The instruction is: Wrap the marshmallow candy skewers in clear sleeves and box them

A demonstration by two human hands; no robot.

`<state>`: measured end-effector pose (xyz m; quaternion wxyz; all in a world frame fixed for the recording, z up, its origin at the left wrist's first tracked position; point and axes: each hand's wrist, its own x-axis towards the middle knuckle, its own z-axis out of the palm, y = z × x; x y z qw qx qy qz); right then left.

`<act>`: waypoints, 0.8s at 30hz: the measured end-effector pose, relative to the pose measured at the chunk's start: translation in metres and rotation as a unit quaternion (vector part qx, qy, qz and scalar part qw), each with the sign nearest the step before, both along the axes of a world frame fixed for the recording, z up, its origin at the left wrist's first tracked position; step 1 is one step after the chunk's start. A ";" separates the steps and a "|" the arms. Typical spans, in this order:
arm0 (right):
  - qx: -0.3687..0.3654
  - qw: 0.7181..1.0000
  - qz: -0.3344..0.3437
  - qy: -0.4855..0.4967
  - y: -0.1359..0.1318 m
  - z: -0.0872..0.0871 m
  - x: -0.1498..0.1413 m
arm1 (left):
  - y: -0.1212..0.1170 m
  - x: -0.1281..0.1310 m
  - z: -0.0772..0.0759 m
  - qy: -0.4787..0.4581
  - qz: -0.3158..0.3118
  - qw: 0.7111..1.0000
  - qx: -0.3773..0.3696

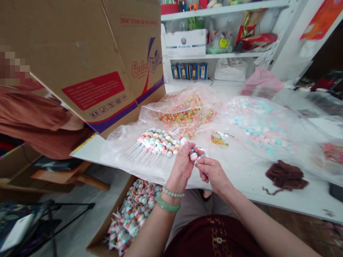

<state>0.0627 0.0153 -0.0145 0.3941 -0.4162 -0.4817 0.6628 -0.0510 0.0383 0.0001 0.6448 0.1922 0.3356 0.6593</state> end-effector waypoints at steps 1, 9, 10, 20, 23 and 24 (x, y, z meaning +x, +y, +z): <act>-0.075 0.994 0.035 0.076 0.005 0.001 -0.003 | 0.002 0.001 0.000 0.000 0.001 1.000 -0.010; -0.080 0.992 0.046 0.087 0.027 -0.013 0.004 | 0.025 -0.033 0.008 -0.004 -0.050 0.997 -0.064; -0.041 0.998 0.027 0.030 0.030 -0.016 0.007 | 0.029 -0.039 0.011 -0.007 -0.026 0.998 -0.064; -0.043 0.999 0.019 0.005 0.044 -0.016 0.008 | 0.063 -0.025 0.017 -0.054 0.022 0.991 -0.119; -0.197 0.959 0.108 0.170 0.052 -0.015 0.017 | 0.069 -0.029 0.019 -0.069 -0.011 0.991 -0.118; -0.235 0.939 0.133 0.212 0.055 -0.016 0.020 | 0.071 -0.030 0.020 -0.069 -0.016 0.991 -0.110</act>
